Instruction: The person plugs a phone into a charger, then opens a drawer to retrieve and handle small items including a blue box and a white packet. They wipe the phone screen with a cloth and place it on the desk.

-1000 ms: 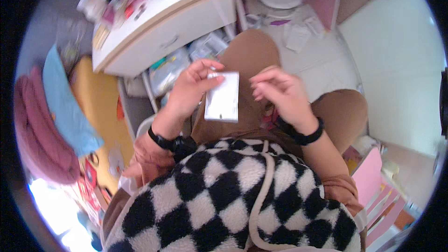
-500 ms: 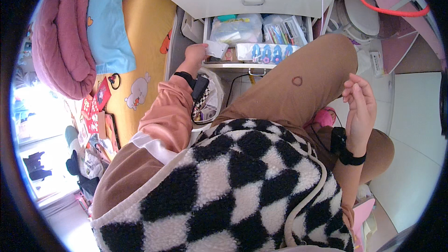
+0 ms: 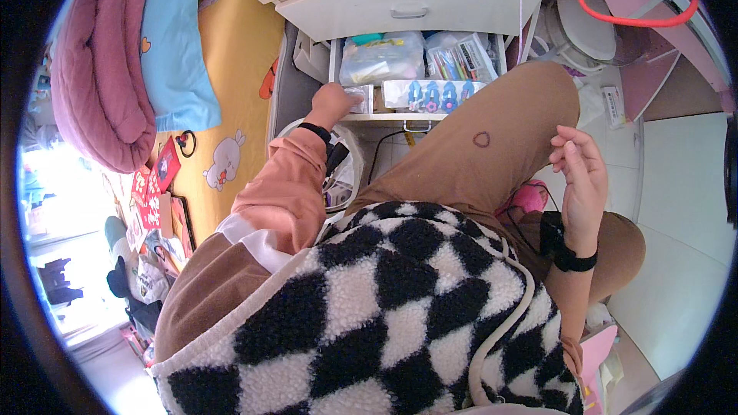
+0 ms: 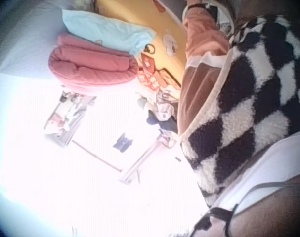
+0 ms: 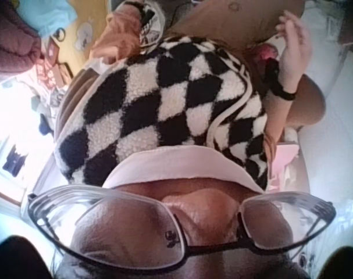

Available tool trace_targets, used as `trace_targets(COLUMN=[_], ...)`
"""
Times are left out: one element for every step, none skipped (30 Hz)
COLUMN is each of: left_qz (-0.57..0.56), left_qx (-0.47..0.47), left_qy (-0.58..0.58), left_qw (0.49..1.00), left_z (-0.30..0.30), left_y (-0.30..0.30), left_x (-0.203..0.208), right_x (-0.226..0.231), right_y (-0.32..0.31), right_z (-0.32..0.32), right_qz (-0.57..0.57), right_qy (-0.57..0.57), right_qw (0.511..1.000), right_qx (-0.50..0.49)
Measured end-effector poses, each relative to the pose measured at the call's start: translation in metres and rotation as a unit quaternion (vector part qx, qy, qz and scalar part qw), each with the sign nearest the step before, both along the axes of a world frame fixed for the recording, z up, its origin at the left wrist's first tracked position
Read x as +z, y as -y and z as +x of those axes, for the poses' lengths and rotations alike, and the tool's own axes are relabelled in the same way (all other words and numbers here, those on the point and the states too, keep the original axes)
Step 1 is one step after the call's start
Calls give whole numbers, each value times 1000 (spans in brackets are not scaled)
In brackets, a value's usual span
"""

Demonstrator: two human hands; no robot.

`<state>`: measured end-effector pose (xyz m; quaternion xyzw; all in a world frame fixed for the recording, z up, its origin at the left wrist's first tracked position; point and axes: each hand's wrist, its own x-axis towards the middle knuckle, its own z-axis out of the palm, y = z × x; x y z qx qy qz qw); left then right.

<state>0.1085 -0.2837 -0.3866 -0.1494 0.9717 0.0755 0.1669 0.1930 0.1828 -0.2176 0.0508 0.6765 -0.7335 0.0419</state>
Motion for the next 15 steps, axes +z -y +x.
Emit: trace_targets(left_qz=[-1, -10, -25, -42, -60, -80, -97, -119, -131, -137, -149, -135, -84, -36, 18], left_qx=[-5, -17, -22, -26, -30, -32, -33, -2, -21, -40, -58, -114, -139, -155, -175], left_qy=[-6, 22, 49, 74, 83, 89, 97, 104, 89, 68, 50, 17, 23, 38, 34], left_qw=[1000, 1000, 998, 996, 994, 992, 990, 987, 987, 987, 986, 984, 986, 987, 984], left_z=[-2, -4, -8, -11, -13, -14, -16, -17, -16, -14, -12, -8, -6, -3, -1], left_y=[-1, -6, -12, -19, -24, -30, -34, -38, -40, -42, -43, -46, -52, -60, -68], left_x=[-1, -3, -6, -10, -12, -14, -13, -12, -8, -3, 2, 6, 8, 7, 5], right_x=[0, 0, 0, 0, 1, 1, 1, 1, 1, 1, 1, 2, 2, 2, 2], right_y=[0, 0, 0, 0, 0, 0, 0, 0, 0, 0, 0, 0, 0, 0, 0], right_z=[0, 1, 1, 1, 0, 0, 0, 0, 1, 1, 0, 0, 0, 0, 0], right_qz=[2, 7, 11, 9, 6, 7, 8, 13, 17, 18, 19, 25, 21, 22, 23], right_qy=[-5, -6, -7, -6, -5, 0, -4, -3, -2, -4, -5, -4, -6, -6, -5], right_qw=[1000, 1000, 1000, 1000, 1000, 1000, 1000, 1000, 1000, 1000, 1000, 1000, 1000, 1000, 1000], right_qx=[3, 4, 6, 7, 8, 6, 9, 8, 9, 11, 11, 6, 7, 6, 7])
